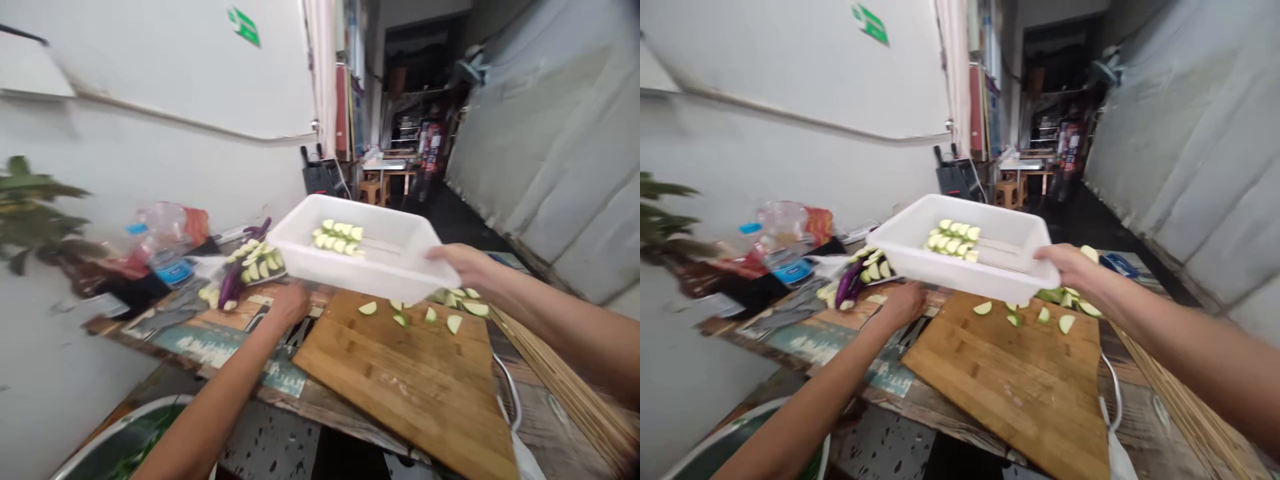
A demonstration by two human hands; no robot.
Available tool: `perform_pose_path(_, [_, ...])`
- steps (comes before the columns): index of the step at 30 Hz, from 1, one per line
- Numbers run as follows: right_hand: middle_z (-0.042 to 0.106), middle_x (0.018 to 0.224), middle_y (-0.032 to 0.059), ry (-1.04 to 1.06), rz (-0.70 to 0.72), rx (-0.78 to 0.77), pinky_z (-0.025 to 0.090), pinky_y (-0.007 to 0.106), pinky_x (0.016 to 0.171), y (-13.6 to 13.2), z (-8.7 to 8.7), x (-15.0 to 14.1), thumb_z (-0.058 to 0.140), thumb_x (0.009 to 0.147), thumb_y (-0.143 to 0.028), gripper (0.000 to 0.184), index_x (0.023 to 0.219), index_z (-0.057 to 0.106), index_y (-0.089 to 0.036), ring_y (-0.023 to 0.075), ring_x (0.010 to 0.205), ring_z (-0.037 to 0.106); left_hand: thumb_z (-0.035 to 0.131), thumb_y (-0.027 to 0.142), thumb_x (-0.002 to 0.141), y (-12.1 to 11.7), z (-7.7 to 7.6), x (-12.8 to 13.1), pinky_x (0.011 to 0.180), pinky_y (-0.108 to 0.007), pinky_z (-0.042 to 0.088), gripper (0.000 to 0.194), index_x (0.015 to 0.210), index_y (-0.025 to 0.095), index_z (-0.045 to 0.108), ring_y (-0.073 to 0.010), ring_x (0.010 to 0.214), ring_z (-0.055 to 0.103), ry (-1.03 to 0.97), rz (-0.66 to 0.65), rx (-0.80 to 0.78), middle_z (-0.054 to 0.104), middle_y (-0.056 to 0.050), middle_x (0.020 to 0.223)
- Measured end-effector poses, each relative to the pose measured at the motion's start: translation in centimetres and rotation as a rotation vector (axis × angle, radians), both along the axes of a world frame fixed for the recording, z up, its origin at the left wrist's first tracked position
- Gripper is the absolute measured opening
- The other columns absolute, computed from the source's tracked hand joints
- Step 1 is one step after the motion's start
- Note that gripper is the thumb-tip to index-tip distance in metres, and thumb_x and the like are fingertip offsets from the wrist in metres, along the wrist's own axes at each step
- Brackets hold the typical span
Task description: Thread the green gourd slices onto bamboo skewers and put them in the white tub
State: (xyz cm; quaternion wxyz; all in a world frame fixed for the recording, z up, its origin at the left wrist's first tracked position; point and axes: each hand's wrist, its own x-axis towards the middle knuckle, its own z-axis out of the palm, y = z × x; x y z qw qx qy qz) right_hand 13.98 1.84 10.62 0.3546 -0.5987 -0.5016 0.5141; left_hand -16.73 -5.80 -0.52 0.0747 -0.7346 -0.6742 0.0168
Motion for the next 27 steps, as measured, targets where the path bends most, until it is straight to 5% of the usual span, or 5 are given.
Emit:
perform_pose_path(4, [0.062, 0.058, 0.0076, 0.071, 0.057, -0.112, 0.052, 0.033, 0.059, 2.5, -0.5, -4.1, 0.047, 0.074, -0.001, 0.018, 0.086, 0.060, -0.001, 0.0164, 0.053, 0.060, 0.034, 0.025, 0.080, -3.9, -0.2, 0.2, 0.063, -0.030, 0.041, 0.026, 0.085, 0.014, 0.057, -0.0225, 0.072, 0.059, -0.077, 0.256, 0.171, 0.061, -0.012, 0.079])
perform_pose_path(8, [0.062, 0.059, 0.0069, 0.016, 0.212, -0.057, 0.052, 0.033, 0.057, 4.9, -1.3, -8.0, 0.050, 0.071, -0.001, 0.021, 0.089, 0.060, -0.002, 0.0180, 0.053, 0.060, 0.036, 0.029, 0.081, -9.8, 0.2, 1.2, 0.055, -0.028, 0.036, 0.021, 0.071, 0.021, 0.052, -0.0198, 0.063, 0.057, -0.242, 0.451, 0.162, 0.060, -0.006, 0.066])
perform_pose_path(16, [0.065, 0.063, 0.0055, -0.190, 0.583, 0.077, 0.050, 0.025, 0.058, 8.1, -2.4, -15.8, 0.058, 0.067, -0.006, 0.015, 0.079, 0.066, -0.008, 0.0171, 0.056, 0.061, 0.033, 0.031, 0.086, -17.0, 0.8, 4.5, 0.064, -0.022, 0.038, 0.030, 0.078, 0.020, 0.059, -0.0147, 0.069, 0.056, -0.651, 0.241, -0.072, 0.063, -0.004, 0.074])
perform_pose_path(20, [0.066, 0.062, 0.0048, -0.200, 0.689, 0.042, 0.051, 0.025, 0.058, 9.2, -3.6, -18.3, 0.060, 0.067, -0.009, 0.014, 0.080, 0.067, -0.009, 0.0167, 0.055, 0.061, 0.040, 0.026, 0.082, -17.9, -1.9, 6.4, 0.065, -0.019, 0.039, 0.026, 0.077, 0.020, 0.065, -0.0134, 0.071, 0.057, -0.802, 0.064, -0.330, 0.065, -0.003, 0.077])
perform_pose_path(27, [0.068, 0.066, 0.0030, -0.152, 0.827, -0.050, 0.052, 0.026, 0.066, 12.0, -5.5, -19.1, 0.061, 0.066, -0.008, 0.021, 0.086, 0.066, -0.012, 0.0162, 0.060, 0.063, 0.051, 0.018, 0.073, -16.6, -10.2, 9.7, 0.062, -0.019, 0.041, 0.021, 0.083, 0.022, 0.070, -0.0150, 0.072, 0.059, -0.836, 0.011, -0.784, 0.068, -0.001, 0.078])
